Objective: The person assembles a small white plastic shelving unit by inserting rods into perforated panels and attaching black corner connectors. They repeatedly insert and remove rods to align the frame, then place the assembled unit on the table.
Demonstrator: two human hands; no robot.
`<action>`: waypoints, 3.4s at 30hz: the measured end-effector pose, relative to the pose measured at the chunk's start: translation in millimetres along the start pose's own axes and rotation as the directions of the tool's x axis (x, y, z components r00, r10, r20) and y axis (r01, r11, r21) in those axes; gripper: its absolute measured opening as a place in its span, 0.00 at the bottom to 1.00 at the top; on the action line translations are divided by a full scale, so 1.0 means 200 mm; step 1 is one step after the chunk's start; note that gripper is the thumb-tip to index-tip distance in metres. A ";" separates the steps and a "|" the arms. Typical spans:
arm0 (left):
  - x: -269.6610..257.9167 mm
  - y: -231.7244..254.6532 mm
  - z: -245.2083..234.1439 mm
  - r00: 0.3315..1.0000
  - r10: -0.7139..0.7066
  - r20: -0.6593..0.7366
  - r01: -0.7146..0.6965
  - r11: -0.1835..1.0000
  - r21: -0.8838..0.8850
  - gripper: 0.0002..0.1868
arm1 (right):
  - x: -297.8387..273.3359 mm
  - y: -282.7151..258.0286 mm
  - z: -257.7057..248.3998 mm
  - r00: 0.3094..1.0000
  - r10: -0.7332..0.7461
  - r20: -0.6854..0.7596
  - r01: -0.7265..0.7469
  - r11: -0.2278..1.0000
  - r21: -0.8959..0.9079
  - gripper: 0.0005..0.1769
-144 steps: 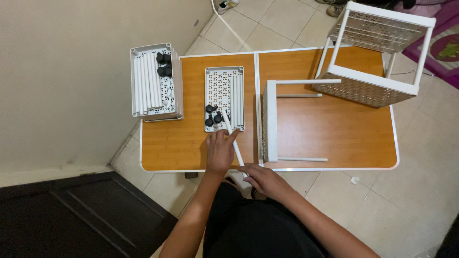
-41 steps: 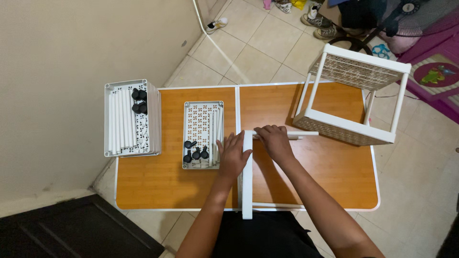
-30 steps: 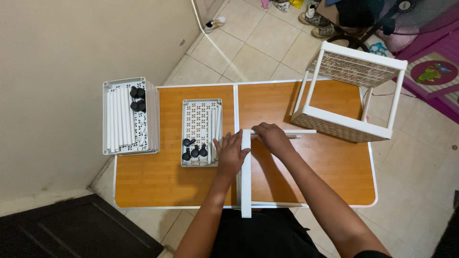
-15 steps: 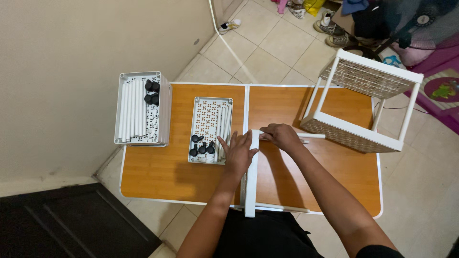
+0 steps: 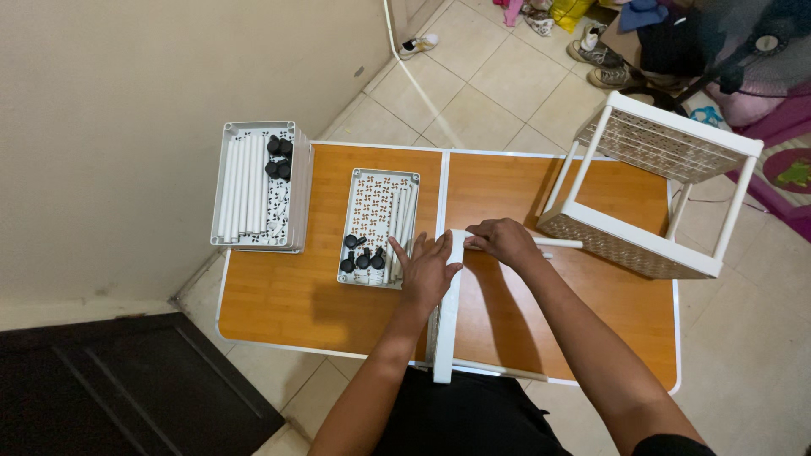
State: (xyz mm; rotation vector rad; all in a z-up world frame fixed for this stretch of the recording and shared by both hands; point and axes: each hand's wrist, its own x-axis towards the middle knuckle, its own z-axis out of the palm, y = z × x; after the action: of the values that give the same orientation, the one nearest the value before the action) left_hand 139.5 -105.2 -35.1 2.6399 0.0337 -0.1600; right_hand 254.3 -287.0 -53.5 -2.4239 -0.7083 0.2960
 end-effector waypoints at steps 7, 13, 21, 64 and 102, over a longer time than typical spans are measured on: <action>0.02 -0.01 -0.01 1.000 -0.011 0.029 0.011 1.000 0.011 0.38 | 0.02 -0.01 -0.04 0.994 0.062 0.091 -0.068 0.995 0.066 0.22; 0.02 -0.01 0.00 1.000 -0.006 0.016 0.006 1.000 -0.006 0.38 | 0.03 -0.03 -0.06 0.969 0.184 0.166 -0.200 0.976 0.090 0.23; 0.03 -0.02 -0.01 1.000 0.003 0.000 -0.003 1.000 -0.008 0.38 | 0.05 0.00 -0.06 0.961 0.201 0.190 -0.218 0.973 0.072 0.24; 0.01 -0.01 -0.05 1.000 -0.001 0.025 0.002 1.000 -0.020 0.39 | 0.00 -0.08 -0.11 0.950 0.253 0.182 -0.254 0.967 -0.015 0.22; 0.16 -0.70 -0.55 0.951 0.078 -0.300 -0.131 0.978 -0.160 0.07 | -0.43 -0.81 -0.04 0.992 0.115 -0.056 -0.085 0.920 0.383 0.16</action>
State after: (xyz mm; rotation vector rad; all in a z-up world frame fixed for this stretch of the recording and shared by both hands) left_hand 174.7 70.5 -9.7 2.4565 0.0060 0.2602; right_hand 117.9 -228.0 53.2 -2.0895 -0.4443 0.3438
